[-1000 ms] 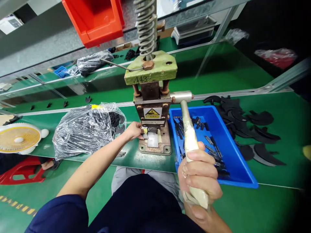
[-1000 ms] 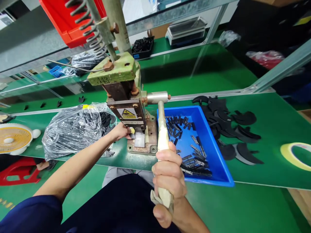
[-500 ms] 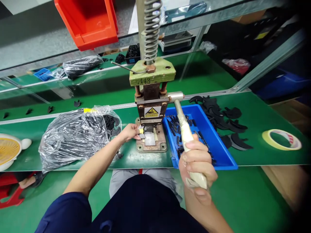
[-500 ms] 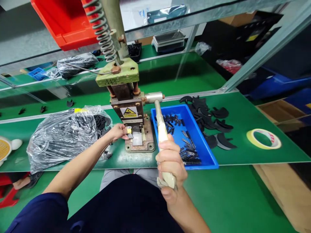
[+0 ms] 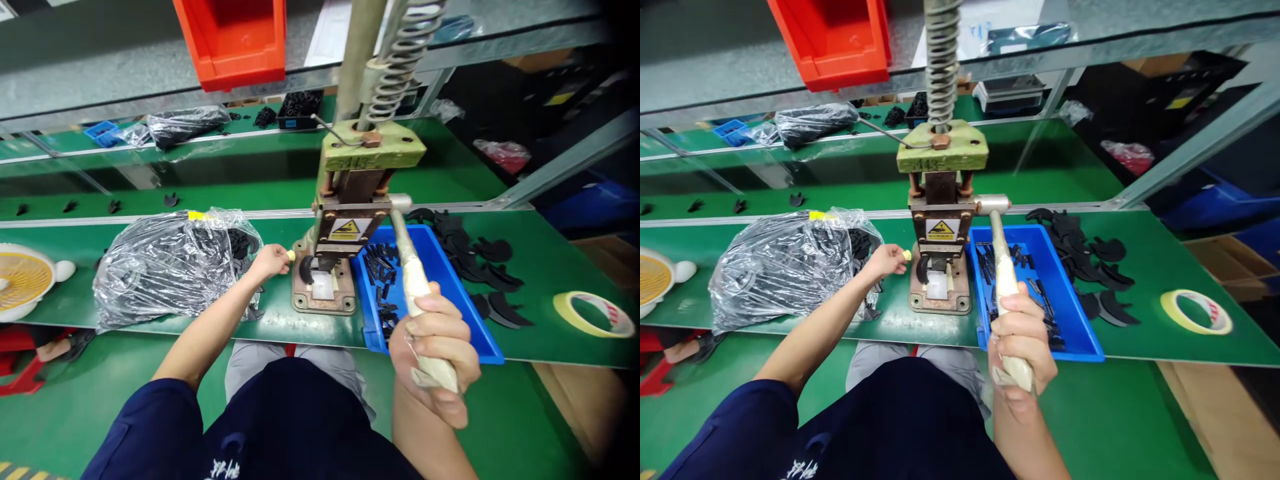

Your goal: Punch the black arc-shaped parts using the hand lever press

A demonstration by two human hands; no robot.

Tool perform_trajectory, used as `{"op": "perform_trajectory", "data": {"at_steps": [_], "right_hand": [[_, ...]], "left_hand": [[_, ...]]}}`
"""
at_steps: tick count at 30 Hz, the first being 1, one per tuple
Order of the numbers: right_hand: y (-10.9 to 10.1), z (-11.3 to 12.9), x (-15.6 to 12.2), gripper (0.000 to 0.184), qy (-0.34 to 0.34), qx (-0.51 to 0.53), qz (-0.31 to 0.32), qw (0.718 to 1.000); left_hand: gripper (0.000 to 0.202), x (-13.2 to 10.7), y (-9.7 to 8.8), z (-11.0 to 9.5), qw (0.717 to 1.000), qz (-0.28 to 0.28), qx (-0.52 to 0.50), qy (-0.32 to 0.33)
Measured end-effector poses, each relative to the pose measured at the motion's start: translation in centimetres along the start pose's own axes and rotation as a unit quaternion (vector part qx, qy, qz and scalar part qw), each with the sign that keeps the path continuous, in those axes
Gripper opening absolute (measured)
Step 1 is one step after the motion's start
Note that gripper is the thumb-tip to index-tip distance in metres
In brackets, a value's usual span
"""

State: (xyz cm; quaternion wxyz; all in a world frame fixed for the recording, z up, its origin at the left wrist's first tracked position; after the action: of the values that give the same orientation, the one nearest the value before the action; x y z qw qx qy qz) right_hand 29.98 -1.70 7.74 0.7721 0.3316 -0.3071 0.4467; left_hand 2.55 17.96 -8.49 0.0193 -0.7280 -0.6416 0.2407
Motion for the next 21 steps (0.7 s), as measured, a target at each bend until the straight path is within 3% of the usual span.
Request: {"op": "perform_trajectory", "data": {"at_steps": [3, 5, 7, 9, 12, 14, 17, 21], "right_hand": [[0.0, -0.2, -0.1, 0.026, 0.005, -0.003, -0.011, 1.0], [-0.1, -0.5, -0.1, 0.028, 0.007, 0.008, -0.023, 1.0], [-0.3, -0.8, -0.2, 0.029, 0.005, 0.027, -0.036, 0.999], [-0.4, -0.9, -0.2, 0.029, 0.003, 0.039, -0.04, 0.998], [-0.4, -0.8, -0.2, 0.03, 0.007, 0.026, -0.033, 0.999], [-0.2, -0.6, -0.2, 0.029, 0.011, 0.011, -0.019, 1.0], [0.1, -0.3, -0.2, 0.026, 0.011, 0.007, 0.002, 1.0], [0.3, -0.3, -0.1, 0.023, 0.022, 0.016, 0.01, 1.0]], "left_hand": [[0.006, -1.6, -5.7, 0.5, 0.989, -0.068, 0.118, 0.053], [0.008, -3.4, -8.0, 0.9, 0.964, -0.074, 0.246, 0.073], [0.011, -5.2, -8.5, 1.5, 0.924, -0.062, 0.367, 0.081], [0.016, -6.2, -7.8, 2.2, 0.889, -0.041, 0.451, 0.073], [0.022, -6.3, -6.5, 3.2, 0.865, -0.026, 0.5, 0.047], [0.021, -5.8, -6.2, 3.7, 0.873, -0.024, 0.485, 0.034], [0.02, -4.9, -6.6, 4.0, 0.908, -0.035, 0.417, 0.027], [0.02, -4.6, -6.2, 2.8, 0.969, -0.06, 0.233, 0.053]]}}
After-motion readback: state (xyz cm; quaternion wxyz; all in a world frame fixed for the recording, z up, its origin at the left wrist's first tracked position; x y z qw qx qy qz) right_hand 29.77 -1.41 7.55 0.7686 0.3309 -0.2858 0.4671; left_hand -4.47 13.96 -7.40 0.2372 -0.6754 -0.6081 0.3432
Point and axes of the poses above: each hand's wrist, its own x-axis towards the middle knuckle, its own y-axis out of the palm, z = x × y, the point moved 9 cm from there along x, towards the middle knuckle, and after that the axes turned 9 degrees about y, right-handed, at the moved point
